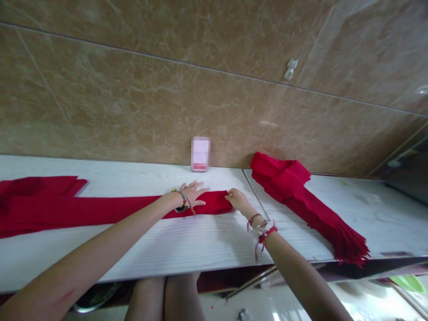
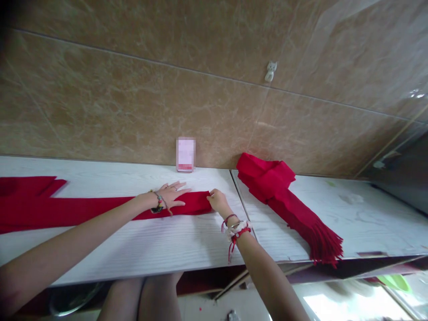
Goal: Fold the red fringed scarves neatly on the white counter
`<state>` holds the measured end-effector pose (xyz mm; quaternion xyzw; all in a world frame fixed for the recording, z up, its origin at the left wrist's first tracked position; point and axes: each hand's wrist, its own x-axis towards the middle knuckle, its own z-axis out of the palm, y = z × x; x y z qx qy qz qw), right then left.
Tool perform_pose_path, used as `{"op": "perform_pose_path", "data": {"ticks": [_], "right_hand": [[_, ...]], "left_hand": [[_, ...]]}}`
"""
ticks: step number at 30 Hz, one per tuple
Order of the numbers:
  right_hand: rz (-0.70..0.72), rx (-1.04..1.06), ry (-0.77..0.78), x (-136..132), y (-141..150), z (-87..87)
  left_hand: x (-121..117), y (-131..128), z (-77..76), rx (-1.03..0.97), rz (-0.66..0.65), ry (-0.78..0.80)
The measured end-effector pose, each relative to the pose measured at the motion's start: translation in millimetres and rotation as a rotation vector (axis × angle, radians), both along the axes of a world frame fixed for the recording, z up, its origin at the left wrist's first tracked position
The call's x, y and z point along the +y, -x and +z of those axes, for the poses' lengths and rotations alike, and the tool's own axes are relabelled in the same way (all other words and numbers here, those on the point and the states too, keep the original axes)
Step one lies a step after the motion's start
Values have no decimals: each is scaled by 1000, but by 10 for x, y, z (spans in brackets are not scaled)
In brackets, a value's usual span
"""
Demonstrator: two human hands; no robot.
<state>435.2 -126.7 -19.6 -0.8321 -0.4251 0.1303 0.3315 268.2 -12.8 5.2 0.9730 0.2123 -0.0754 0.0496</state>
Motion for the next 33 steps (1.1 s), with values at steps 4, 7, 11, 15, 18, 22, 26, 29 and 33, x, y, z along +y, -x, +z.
{"op": "perform_pose_path", "data": {"ticks": [4,7,11,15,18,22,26,29,33], "right_hand": [[3,-59,40,-41,-64,35],[47,-178,43,-132,-123,54],[200,-447,55,-210,-197,56],[217,-464,-5,-184,-266,18],[193,-389,-61,-148,-311,-25],[163,-326,-124,-131,-332,-87],[158,-335,-180,-137,-326,-118],[163,-330,-195,-139,-319,-122],[146,-348,-217,-130,-282,-134]], "left_hand": [[-93,150,0,56,-160,-8],[-134,166,-39,54,-294,-32],[-150,80,-82,20,-355,-57],[-96,42,-20,8,-357,-115],[-64,109,36,45,-288,-155],[-139,219,37,83,-175,-140],[-259,236,-36,58,-166,-175],[-240,232,-55,56,-151,-235],[-66,254,98,-7,-144,-348]]}}
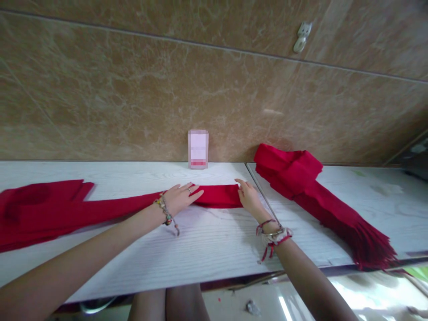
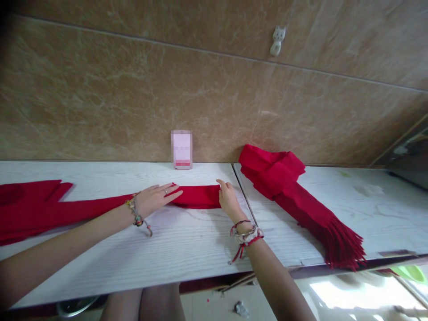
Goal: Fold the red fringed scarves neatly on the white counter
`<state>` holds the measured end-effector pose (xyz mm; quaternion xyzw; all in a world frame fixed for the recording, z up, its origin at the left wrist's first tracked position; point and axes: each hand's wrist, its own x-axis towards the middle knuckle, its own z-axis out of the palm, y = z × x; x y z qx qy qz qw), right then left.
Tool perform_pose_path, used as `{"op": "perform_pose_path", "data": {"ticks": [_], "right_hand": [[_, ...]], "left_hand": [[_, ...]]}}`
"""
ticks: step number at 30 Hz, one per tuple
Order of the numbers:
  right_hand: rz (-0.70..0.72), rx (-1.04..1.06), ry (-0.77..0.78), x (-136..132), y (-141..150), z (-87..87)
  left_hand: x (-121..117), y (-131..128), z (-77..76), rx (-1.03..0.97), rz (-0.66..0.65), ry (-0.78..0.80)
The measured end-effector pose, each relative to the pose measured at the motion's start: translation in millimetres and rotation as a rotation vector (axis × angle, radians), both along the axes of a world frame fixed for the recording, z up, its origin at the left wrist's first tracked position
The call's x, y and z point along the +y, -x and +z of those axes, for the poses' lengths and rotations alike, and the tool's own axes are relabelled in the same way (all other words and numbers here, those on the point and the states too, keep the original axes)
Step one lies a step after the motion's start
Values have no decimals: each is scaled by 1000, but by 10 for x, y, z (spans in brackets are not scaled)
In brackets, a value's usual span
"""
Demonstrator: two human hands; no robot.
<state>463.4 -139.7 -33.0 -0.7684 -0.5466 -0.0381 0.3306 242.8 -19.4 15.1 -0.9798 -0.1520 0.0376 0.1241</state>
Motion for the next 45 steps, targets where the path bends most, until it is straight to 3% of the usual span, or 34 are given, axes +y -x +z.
{"op": "perform_pose_path", "data": {"ticks": [3,5,8,11,15,19,23,30,36,40,45], "right_hand": [[4,3,-24,7,37,-15],[-6,11,-35,6,49,-23],[-15,12,-27,-4,42,-30],[-13,-6,2,-16,29,-31],[0,-59,49,-45,52,-3],[183,-200,63,-99,128,36],[375,-242,261,-140,164,52],[451,-175,373,-159,109,133],[508,-166,364,-189,75,171],[483,-127,293,-170,67,163],[280,-154,208,-66,121,83]], "left_hand": [[127,-12,146,-87,-80,-46],[180,-35,154,-76,-146,-34],[229,-44,14,37,-205,38],[261,-7,-147,91,-181,74],[251,26,-187,90,-159,82],[215,-49,-188,57,-142,51],[277,-162,-177,68,-148,35],[340,-169,93,65,-291,67],[194,-26,-92,204,-220,180],[176,-23,-73,201,-161,239],[236,-125,-69,124,-63,236]]}}
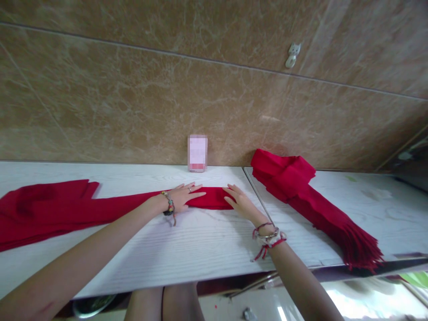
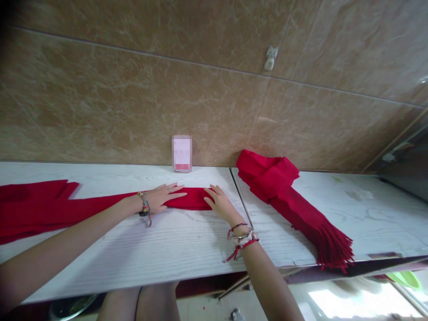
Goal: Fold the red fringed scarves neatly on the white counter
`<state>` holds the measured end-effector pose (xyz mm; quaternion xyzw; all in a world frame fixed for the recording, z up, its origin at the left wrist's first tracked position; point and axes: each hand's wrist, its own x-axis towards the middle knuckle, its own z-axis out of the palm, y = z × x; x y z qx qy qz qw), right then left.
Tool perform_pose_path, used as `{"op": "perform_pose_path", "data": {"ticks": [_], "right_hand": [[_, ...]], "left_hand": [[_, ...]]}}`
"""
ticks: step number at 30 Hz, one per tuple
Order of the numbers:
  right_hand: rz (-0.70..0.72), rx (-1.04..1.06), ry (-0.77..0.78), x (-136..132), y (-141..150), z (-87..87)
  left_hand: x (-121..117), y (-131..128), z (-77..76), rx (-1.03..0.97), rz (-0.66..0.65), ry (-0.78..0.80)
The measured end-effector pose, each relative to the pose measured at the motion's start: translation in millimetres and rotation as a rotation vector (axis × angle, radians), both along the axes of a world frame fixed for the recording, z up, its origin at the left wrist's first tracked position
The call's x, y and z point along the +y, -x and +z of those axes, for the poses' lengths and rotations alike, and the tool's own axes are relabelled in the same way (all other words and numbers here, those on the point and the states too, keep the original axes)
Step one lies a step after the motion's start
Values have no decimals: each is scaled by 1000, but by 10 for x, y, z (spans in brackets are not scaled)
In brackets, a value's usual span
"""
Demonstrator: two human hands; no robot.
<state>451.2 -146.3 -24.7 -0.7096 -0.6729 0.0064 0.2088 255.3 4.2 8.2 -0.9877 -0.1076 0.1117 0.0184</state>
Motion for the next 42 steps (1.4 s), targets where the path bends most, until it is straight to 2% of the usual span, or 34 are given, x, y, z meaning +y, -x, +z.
{"op": "perform_pose_path", "data": {"ticks": [2,4,9,13,15,19,22,27,33,38,42], "right_hand": [[-13,-53,50,19,6,-35],[-30,-85,114,9,-12,-51],[-98,-104,269,-66,-109,-6],[-88,-116,305,-73,-150,24],[-83,-123,303,-61,-161,13],[-76,-160,288,-43,-179,-32],[-66,-189,274,-45,-182,-53],[-59,-179,238,-63,-181,-56],[-54,-120,252,-73,-171,-30],[-56,-58,262,-92,-135,41],[35,-80,108,-114,-65,117]], "left_hand": [[42,-59,-21,4,30,0],[72,-115,-9,-3,6,17],[49,-182,156,6,-51,42],[-6,-147,233,47,-65,0],[-22,-112,232,93,-33,-54],[-34,-42,182,126,47,-261],[-35,-1,152,2,-19,-332],[-5,34,137,-147,-85,-239],[76,141,-46,-14,-185,23],[63,205,-105,-1,-143,41],[12,197,-53,-88,-146,68]]}}
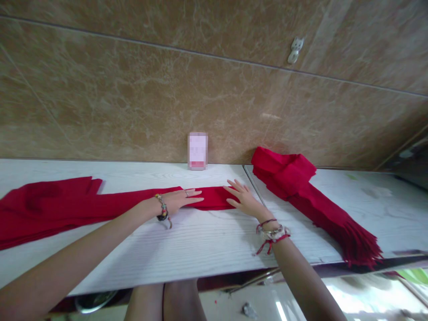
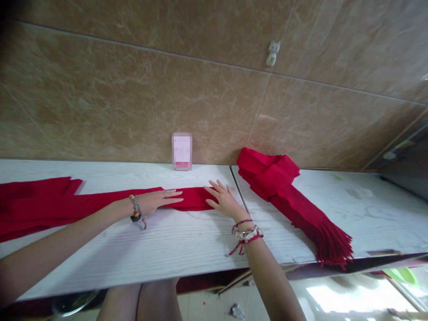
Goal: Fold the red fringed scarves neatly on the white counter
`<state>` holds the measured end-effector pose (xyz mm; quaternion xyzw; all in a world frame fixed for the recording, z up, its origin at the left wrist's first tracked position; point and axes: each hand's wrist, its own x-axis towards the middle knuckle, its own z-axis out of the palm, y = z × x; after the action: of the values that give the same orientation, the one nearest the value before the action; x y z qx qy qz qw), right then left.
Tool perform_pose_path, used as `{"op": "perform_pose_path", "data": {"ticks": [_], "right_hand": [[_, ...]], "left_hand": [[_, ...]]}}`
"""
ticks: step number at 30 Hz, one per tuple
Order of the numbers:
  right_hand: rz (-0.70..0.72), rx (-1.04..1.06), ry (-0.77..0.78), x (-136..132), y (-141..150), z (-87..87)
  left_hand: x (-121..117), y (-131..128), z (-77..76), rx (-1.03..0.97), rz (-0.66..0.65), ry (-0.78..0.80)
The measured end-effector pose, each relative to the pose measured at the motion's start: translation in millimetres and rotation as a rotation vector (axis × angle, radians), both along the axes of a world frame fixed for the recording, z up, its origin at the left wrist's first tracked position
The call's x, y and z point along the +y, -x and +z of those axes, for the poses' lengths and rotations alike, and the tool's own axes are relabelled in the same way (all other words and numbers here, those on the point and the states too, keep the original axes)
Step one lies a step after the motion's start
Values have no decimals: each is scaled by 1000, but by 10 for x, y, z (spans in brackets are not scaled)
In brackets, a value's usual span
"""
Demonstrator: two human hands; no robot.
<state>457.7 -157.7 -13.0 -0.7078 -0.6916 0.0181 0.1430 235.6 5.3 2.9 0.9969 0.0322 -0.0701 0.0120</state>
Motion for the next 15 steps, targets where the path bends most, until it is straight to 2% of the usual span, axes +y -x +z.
{"op": "perform_pose_path", "data": {"ticks": [2,6,10,15], "right_hand": [[118,-5,-101,5,54,4],[275,-5,-187,44,157,-67],[263,-44,-162,52,203,-102],[198,-13,-128,19,203,-80]], "left_hand": [[-22,-13,46,-100,31,-34],[-58,-31,112,-192,28,-273],[-55,-16,161,-160,0,-340],[-12,-6,342,-174,13,-332]]}}
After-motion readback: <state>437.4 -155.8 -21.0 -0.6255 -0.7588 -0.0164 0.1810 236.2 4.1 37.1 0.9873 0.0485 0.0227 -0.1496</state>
